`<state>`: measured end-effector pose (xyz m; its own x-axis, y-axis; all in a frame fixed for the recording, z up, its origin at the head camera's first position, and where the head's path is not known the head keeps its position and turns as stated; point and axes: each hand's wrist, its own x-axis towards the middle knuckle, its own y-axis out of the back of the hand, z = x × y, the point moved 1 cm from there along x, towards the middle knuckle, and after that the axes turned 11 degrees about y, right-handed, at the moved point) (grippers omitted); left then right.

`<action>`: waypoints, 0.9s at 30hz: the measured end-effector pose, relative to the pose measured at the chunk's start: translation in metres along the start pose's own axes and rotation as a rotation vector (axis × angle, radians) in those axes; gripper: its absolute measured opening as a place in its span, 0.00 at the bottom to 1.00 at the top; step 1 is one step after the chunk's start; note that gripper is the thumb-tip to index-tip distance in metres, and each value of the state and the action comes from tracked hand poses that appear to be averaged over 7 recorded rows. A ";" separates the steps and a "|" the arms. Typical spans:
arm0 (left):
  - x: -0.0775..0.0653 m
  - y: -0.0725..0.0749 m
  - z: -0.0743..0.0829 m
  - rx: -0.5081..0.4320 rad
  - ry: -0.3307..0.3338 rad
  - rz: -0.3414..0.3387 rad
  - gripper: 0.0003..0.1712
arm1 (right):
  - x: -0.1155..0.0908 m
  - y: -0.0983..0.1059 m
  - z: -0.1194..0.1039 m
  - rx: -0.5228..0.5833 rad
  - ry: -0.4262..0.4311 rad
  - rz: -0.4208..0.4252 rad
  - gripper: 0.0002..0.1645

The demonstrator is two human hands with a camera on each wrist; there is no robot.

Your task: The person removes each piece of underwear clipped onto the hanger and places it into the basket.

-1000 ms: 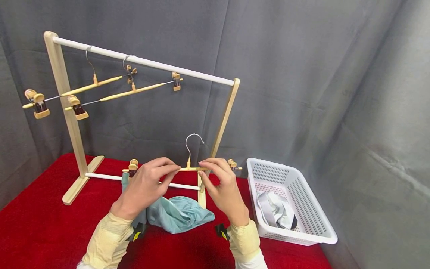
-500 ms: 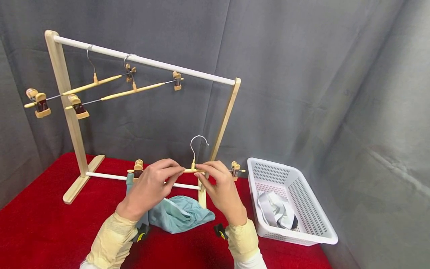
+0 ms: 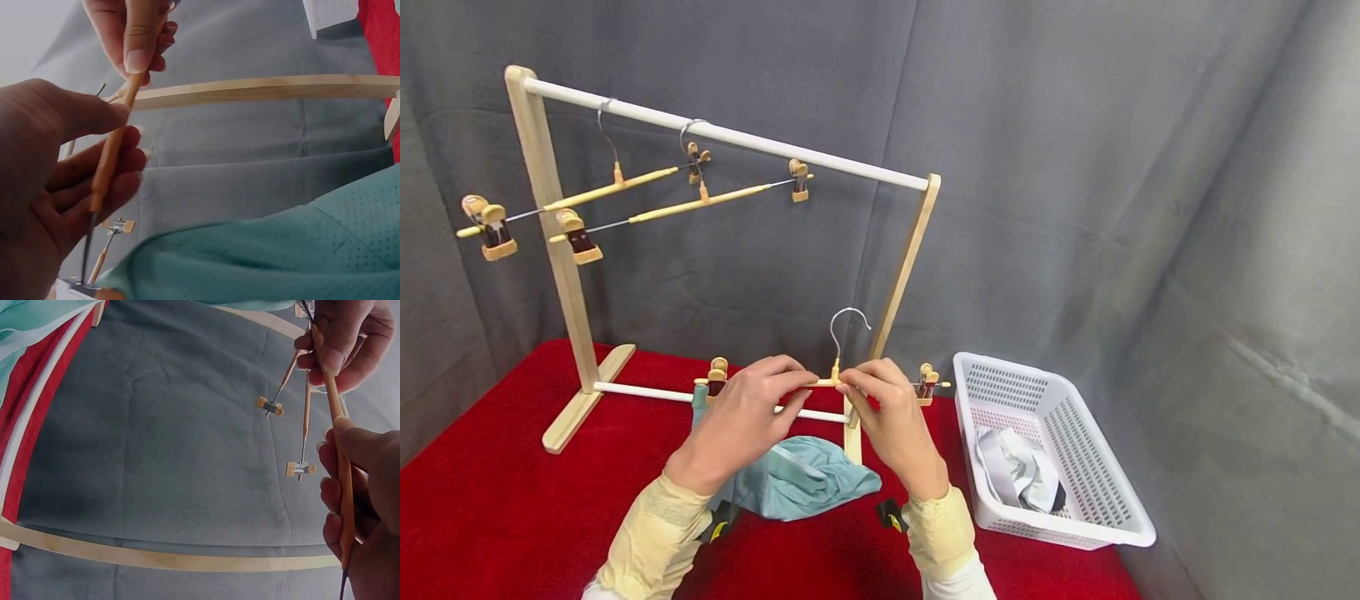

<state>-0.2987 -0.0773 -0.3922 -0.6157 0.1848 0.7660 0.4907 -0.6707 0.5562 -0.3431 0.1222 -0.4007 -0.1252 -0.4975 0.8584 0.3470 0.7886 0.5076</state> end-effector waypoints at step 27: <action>-0.006 0.051 -0.039 -0.017 0.243 0.001 0.20 | -0.007 0.010 0.021 -0.050 -0.009 0.039 0.09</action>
<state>-0.2934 -0.1405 -0.3812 -0.7464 0.0071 0.6654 0.4823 -0.6832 0.5483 -0.3582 0.1412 -0.4002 -0.1187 -0.4632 0.8783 0.3980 0.7882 0.4695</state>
